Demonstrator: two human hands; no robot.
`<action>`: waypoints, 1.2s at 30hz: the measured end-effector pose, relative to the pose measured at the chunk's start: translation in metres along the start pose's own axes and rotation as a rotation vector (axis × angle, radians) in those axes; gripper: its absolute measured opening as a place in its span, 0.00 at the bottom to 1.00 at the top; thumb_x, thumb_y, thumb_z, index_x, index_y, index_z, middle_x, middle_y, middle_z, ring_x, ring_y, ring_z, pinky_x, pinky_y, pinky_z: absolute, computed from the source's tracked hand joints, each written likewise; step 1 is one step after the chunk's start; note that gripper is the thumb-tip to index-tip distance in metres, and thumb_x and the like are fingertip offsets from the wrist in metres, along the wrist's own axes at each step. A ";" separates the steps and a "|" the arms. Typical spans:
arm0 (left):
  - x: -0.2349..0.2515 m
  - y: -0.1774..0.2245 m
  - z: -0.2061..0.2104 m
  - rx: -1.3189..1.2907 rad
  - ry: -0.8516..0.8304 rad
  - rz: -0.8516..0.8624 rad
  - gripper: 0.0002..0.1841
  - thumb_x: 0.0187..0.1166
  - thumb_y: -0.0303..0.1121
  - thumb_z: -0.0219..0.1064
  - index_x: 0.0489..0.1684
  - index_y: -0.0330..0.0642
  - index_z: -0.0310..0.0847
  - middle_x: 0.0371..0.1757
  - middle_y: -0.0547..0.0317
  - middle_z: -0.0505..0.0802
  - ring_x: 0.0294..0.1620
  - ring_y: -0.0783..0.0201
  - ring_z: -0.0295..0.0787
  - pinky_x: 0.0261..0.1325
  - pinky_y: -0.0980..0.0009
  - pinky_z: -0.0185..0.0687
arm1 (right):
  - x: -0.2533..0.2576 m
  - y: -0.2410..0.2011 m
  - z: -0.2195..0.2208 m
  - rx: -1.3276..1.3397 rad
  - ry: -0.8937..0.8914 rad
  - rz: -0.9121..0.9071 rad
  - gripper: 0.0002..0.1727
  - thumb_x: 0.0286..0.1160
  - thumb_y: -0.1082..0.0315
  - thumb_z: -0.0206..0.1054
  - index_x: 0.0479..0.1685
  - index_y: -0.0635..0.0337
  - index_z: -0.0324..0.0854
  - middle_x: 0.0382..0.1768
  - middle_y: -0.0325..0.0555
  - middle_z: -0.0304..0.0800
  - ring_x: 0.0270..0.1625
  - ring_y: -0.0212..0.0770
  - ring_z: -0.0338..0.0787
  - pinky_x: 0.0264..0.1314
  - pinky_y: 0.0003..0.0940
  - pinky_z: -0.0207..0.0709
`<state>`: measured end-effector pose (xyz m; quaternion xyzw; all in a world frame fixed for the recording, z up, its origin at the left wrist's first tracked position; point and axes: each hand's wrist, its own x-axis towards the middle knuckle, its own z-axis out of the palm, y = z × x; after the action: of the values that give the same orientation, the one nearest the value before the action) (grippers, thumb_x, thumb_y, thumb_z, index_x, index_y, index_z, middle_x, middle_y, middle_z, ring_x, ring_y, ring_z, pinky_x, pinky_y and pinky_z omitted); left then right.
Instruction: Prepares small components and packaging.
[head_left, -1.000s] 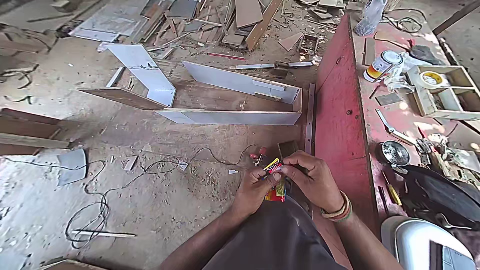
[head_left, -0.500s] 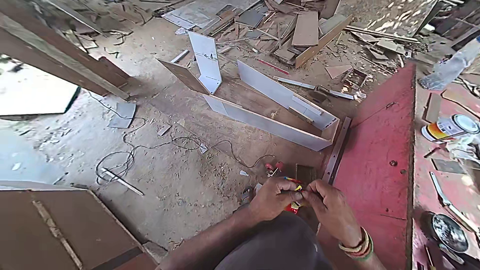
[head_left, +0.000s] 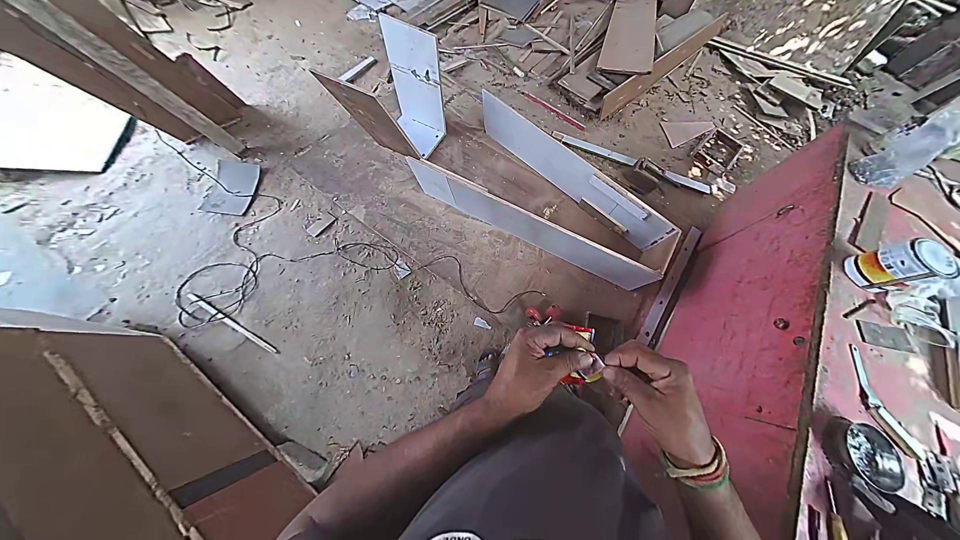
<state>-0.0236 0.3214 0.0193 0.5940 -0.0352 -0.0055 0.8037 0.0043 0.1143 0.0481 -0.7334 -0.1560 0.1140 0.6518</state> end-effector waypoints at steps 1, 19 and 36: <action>0.000 0.001 -0.001 0.016 -0.009 0.023 0.05 0.73 0.21 0.74 0.42 0.32 0.93 0.44 0.53 0.97 0.45 0.67 0.94 0.53 0.70 0.92 | 0.002 0.000 -0.001 -0.017 0.015 -0.014 0.03 0.69 0.72 0.76 0.36 0.62 0.93 0.38 0.43 0.94 0.32 0.31 0.90 0.33 0.24 0.87; 0.001 -0.002 0.007 0.242 0.158 -0.030 0.05 0.79 0.27 0.69 0.39 0.38 0.91 0.38 0.61 0.95 0.40 0.73 0.92 0.48 0.74 0.89 | 0.005 0.000 0.027 -0.337 0.141 -0.085 0.04 0.66 0.69 0.72 0.28 0.56 0.91 0.31 0.33 0.90 0.40 0.28 0.87 0.45 0.23 0.81; -0.002 0.004 0.018 0.303 0.147 0.026 0.07 0.81 0.30 0.68 0.40 0.38 0.91 0.40 0.62 0.94 0.43 0.75 0.90 0.52 0.76 0.87 | 0.003 -0.005 0.026 -0.494 0.236 -0.139 0.07 0.65 0.67 0.63 0.27 0.56 0.86 0.28 0.33 0.85 0.36 0.25 0.84 0.37 0.20 0.76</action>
<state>-0.0271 0.3053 0.0287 0.7065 0.0153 0.0538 0.7055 -0.0026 0.1401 0.0498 -0.8658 -0.1521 -0.0587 0.4731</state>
